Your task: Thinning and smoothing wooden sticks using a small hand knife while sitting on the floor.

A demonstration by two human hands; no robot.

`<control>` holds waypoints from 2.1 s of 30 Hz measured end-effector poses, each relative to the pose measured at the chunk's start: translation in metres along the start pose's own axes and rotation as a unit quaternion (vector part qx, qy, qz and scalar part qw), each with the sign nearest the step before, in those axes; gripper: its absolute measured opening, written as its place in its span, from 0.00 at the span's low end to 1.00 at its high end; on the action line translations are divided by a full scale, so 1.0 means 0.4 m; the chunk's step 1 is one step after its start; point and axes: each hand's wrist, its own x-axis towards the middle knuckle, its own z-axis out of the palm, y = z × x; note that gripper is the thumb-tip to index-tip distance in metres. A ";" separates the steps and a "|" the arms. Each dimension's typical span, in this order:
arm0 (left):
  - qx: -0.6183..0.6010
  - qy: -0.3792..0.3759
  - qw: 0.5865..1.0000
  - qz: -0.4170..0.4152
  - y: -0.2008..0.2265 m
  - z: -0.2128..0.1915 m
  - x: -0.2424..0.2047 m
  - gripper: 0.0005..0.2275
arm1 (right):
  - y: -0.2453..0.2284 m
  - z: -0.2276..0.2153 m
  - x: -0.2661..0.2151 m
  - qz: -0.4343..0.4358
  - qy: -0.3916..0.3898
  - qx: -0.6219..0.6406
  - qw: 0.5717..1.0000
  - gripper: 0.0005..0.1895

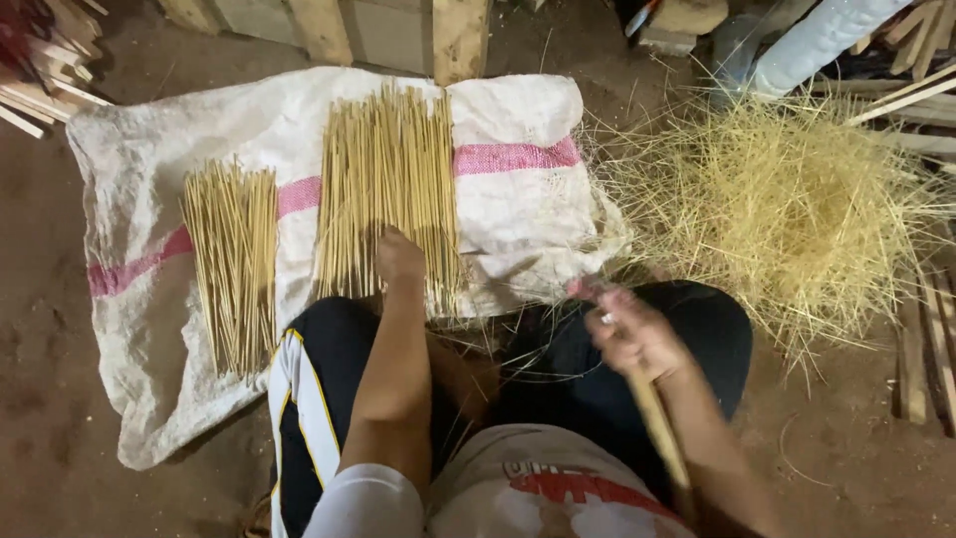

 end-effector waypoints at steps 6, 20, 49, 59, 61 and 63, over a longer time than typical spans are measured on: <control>0.200 -0.035 0.979 0.030 0.018 -0.048 0.023 0.14 | 0.091 0.013 0.034 0.068 -0.026 0.092 0.993 0.08; -0.385 0.174 0.834 0.354 0.131 -0.317 -0.282 0.05 | 0.075 -0.014 0.036 -0.006 0.050 0.077 0.996 0.04; 0.019 -0.140 0.896 0.421 0.230 -0.365 -0.687 0.34 | -0.092 0.041 -0.145 -0.213 0.217 0.028 0.952 0.04; -0.200 -0.182 0.853 0.447 0.115 -0.289 -0.655 0.09 | -0.093 0.044 -0.124 -0.228 0.231 0.040 0.945 0.11; -0.187 -0.189 0.860 0.435 0.111 -0.306 -0.657 0.11 | -0.093 0.052 -0.117 -0.224 0.232 0.045 0.945 0.11; -0.234 -0.146 0.864 0.422 0.107 -0.302 -0.649 0.06 | -0.097 0.076 -0.109 -0.223 0.226 0.043 0.947 0.11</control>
